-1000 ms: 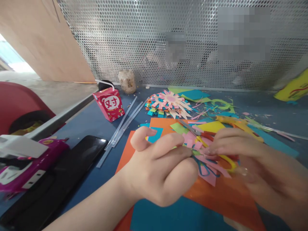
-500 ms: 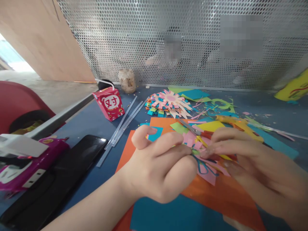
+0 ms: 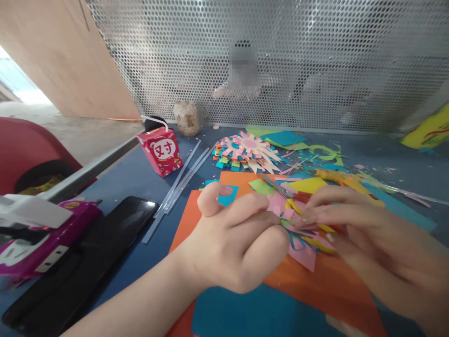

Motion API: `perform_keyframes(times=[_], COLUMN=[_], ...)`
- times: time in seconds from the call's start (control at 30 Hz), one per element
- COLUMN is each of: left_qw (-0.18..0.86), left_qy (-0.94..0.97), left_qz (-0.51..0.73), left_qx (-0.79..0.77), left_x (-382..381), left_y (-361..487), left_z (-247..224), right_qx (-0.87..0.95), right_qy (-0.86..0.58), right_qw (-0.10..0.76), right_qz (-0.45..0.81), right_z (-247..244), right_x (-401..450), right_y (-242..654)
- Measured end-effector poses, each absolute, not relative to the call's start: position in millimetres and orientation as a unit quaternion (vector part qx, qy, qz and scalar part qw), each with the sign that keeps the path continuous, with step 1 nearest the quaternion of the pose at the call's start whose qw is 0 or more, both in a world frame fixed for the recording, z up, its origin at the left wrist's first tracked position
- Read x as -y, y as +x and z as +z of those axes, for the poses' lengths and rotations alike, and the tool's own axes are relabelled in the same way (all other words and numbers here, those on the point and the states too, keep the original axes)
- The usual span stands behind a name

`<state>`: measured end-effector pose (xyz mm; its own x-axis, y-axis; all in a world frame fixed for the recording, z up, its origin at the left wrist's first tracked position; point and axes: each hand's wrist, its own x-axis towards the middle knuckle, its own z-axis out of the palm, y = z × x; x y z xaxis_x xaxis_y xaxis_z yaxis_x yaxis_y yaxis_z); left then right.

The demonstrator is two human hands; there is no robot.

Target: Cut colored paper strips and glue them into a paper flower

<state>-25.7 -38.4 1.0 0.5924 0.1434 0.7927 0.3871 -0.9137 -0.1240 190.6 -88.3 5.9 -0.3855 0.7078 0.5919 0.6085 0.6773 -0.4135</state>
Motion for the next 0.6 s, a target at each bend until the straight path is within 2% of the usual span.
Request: perform_keyframes(times=[0.23, 0.47, 0.6], left_qw=[0.146, 0.147, 0.150], left_qy=[-0.843, -0.883, -0.851], left_qz=[-0.496, -0.414, -0.478], left_qx=[0.149, 0.165, 0.157], left_x=[33.8, 37.1, 34.9], left_y=[-19.9, -25.3, -21.8], left_z=[-8.3, 0.2, -5.3], right_qx=[0.832, 0.833, 0.816], right_qy=[-0.392, -0.394, -0.402], right_qw=[0.374, 0.373, 0.391], right_qz=[0.115, 0.106, 0.142], right_z=[6.3, 7.4, 3.9], right_x=[87.5, 86.9, 83.9], right_y=[191.3, 189.4, 189.3])
